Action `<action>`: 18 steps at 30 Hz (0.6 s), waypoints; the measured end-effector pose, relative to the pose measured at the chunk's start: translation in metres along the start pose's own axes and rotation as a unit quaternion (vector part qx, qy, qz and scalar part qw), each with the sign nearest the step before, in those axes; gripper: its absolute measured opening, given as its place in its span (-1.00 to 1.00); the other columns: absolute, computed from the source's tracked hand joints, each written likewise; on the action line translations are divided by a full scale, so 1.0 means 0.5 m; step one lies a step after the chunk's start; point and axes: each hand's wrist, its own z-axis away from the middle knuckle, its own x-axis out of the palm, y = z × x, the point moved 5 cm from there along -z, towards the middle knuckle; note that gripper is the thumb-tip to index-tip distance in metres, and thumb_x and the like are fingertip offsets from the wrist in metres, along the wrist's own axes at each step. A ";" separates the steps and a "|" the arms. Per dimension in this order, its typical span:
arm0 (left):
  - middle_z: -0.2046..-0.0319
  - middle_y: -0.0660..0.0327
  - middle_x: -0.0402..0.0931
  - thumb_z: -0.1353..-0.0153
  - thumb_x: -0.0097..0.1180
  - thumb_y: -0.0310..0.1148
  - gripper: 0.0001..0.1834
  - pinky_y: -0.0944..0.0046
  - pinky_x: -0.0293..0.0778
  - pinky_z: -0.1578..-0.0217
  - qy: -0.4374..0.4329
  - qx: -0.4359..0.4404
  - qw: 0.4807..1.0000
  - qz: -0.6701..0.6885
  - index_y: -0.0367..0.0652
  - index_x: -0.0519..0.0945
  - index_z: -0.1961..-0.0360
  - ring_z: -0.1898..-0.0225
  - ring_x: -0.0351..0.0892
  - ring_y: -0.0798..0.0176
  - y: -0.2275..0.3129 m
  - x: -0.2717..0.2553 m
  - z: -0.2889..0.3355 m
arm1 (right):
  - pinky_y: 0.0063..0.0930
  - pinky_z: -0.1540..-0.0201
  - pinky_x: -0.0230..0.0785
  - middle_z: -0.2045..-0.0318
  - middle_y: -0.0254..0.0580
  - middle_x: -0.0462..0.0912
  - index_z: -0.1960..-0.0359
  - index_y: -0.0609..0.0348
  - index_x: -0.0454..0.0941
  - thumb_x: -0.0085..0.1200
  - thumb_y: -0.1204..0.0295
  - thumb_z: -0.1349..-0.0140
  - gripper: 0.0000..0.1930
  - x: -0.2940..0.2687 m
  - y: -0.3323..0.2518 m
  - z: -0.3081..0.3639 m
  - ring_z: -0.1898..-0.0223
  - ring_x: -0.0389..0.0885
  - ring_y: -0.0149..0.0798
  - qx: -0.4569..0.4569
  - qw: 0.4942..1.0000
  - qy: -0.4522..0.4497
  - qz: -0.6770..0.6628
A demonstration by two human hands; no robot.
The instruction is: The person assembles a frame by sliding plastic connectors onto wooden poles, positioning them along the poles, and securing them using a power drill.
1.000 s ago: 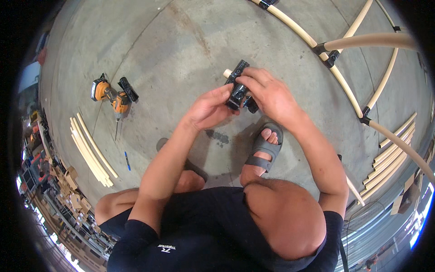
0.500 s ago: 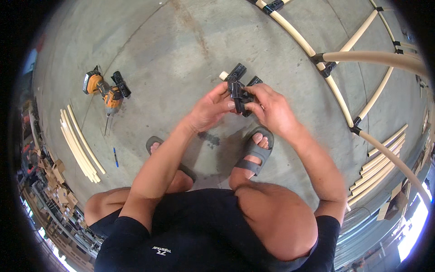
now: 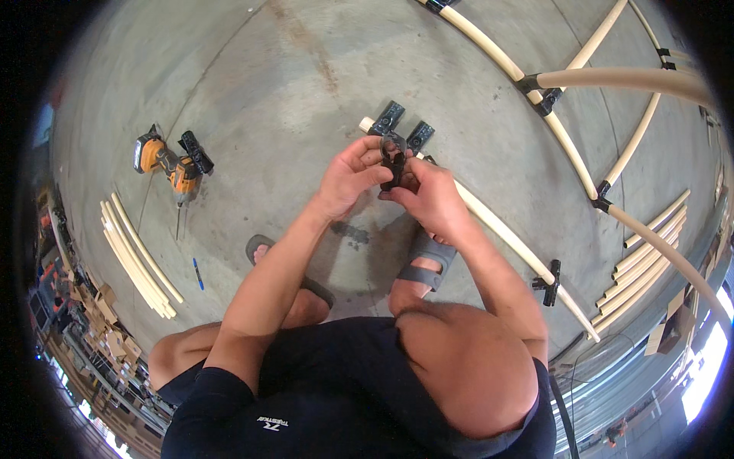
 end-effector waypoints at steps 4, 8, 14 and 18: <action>-0.06 0.12 0.63 -0.33 0.23 -0.53 -0.52 0.26 0.55 -0.10 0.028 -0.006 0.999 -0.032 -0.32 0.42 -0.24 -0.09 0.60 0.29 -0.010 -0.005 -0.002 | -0.25 0.25 0.53 0.39 -0.03 0.72 0.18 0.31 0.60 0.46 0.37 -0.07 -0.63 0.014 0.001 -0.003 0.33 0.73 -0.03 -0.079 0.996 0.039 0.033; -0.05 0.10 0.63 -0.35 0.21 -0.51 -0.46 0.29 0.56 -0.09 0.053 -0.014 0.996 -0.067 -0.35 0.37 -0.31 -0.06 0.62 0.29 -0.012 -0.025 0.002 | -0.18 0.24 0.52 0.39 -0.03 0.71 0.18 0.28 0.60 0.43 0.30 -0.11 -0.64 0.006 -0.030 0.004 0.35 0.70 0.04 -0.068 0.987 0.029 0.144; -0.01 0.14 0.64 -0.35 0.20 -0.52 -0.45 0.32 0.61 0.07 0.161 -0.026 0.986 -0.027 -0.34 0.38 -0.34 0.05 0.64 0.33 0.007 -0.072 0.012 | -0.14 0.16 0.52 0.31 -0.07 0.68 0.22 0.17 0.63 0.39 0.27 -0.14 -0.71 -0.040 -0.008 0.007 0.20 0.67 0.04 -0.089 0.957 0.158 0.225; 0.04 0.13 0.67 -0.31 0.22 -0.53 -0.50 0.29 0.61 0.14 0.211 0.048 0.967 -0.134 -0.32 0.47 -0.28 0.12 0.66 0.32 0.045 -0.118 0.014 | -0.08 0.09 0.53 0.19 -0.04 0.63 0.06 0.12 0.57 0.33 0.29 -0.16 -0.64 -0.059 0.074 0.009 0.08 0.65 0.04 -0.105 0.890 0.190 0.402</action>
